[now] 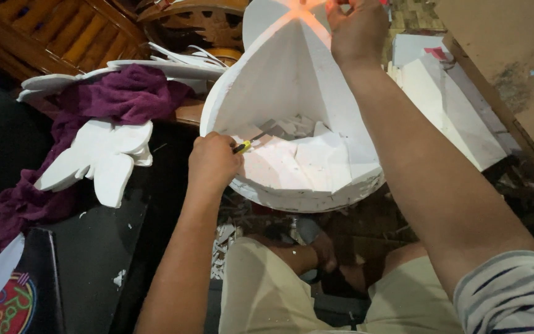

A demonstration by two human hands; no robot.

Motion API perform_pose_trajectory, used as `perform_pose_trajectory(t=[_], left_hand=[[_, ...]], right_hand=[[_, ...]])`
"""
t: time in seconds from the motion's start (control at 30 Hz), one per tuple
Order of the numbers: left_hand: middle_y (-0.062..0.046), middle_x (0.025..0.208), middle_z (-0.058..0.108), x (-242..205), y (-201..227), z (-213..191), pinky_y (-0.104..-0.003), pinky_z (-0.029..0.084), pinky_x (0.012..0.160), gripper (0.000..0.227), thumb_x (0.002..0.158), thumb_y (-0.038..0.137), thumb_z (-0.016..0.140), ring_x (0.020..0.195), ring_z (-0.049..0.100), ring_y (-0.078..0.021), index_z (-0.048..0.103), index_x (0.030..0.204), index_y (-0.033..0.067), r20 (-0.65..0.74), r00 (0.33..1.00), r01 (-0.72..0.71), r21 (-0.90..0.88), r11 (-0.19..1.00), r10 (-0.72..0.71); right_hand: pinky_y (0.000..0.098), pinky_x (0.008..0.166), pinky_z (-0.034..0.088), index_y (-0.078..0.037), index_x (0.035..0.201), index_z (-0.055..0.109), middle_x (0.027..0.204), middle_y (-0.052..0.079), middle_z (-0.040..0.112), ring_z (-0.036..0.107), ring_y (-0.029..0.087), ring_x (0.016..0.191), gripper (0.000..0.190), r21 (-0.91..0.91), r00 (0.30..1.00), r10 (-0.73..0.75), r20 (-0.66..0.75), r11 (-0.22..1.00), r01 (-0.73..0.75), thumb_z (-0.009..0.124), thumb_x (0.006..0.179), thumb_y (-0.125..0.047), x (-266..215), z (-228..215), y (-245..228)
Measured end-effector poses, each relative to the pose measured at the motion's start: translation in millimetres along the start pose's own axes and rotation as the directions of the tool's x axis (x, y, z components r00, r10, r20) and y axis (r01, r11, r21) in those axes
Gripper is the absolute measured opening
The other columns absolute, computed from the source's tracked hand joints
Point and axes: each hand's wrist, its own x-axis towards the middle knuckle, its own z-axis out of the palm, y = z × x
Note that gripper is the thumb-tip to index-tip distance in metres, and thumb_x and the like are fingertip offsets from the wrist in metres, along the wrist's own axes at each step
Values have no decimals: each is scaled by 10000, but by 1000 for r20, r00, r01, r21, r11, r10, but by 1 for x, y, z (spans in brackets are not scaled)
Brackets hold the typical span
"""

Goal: Trimming and fitting foam pieces into a conical structure using a utility knife

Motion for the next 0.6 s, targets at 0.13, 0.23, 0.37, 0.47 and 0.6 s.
perform_pose_trajectory(t=[0.13, 0.23, 0.37, 0.47, 0.6], left_hand=[[-106, 1070, 657, -6, 8, -10, -472, 551, 807, 269, 876, 230, 688, 1078, 550, -382, 772, 1104, 113, 30, 999, 38, 3, 999, -38], [-127, 1154, 672, -5, 5, -6, -471, 540, 832, 354, 855, 173, 637, 1112, 538, -400, 756, 1181, 101, 26, 999, 29, -38, 999, -28], [-110, 1131, 667, -2, 3, -2, -461, 547, 829, 341, 880, 240, 702, 1112, 551, -381, 757, 1194, 120, 12, 1000, 23, -6, 1000, -23], [-123, 1137, 667, -4, 8, -9, -474, 548, 828, 341, 887, 229, 693, 1096, 551, -389, 751, 1202, 112, 32, 999, 26, 6, 1000, -26], [-104, 1126, 669, -1, 5, -3, -451, 554, 834, 350, 877, 243, 701, 1108, 551, -382, 755, 1201, 121, 30, 999, 34, 10, 999, -34]], right_hand=[[288, 509, 400, -204, 749, 684, 564, -72, 527, 445, 92, 494, 199, -50, 999, 31, -10, 998, -31, 667, 934, -133, 4, 2, 9], [264, 547, 446, -182, 776, 717, 586, -82, 575, 485, 68, 525, 184, -27, 1000, 9, -25, 1000, -10, 730, 960, -182, 4, 3, 11], [266, 538, 414, -164, 801, 745, 586, -89, 548, 459, 72, 546, 174, 7, 999, 38, -19, 999, -38, 652, 948, -178, 1, 1, 5], [259, 543, 434, -154, 822, 763, 608, -89, 580, 489, 65, 557, 181, 23, 999, 48, -12, 999, -47, 667, 970, -194, 1, 0, 2], [260, 574, 479, -199, 829, 767, 620, -95, 604, 519, 63, 557, 153, -21, 999, 33, -32, 999, -34, 668, 944, -211, 1, -1, 3]])
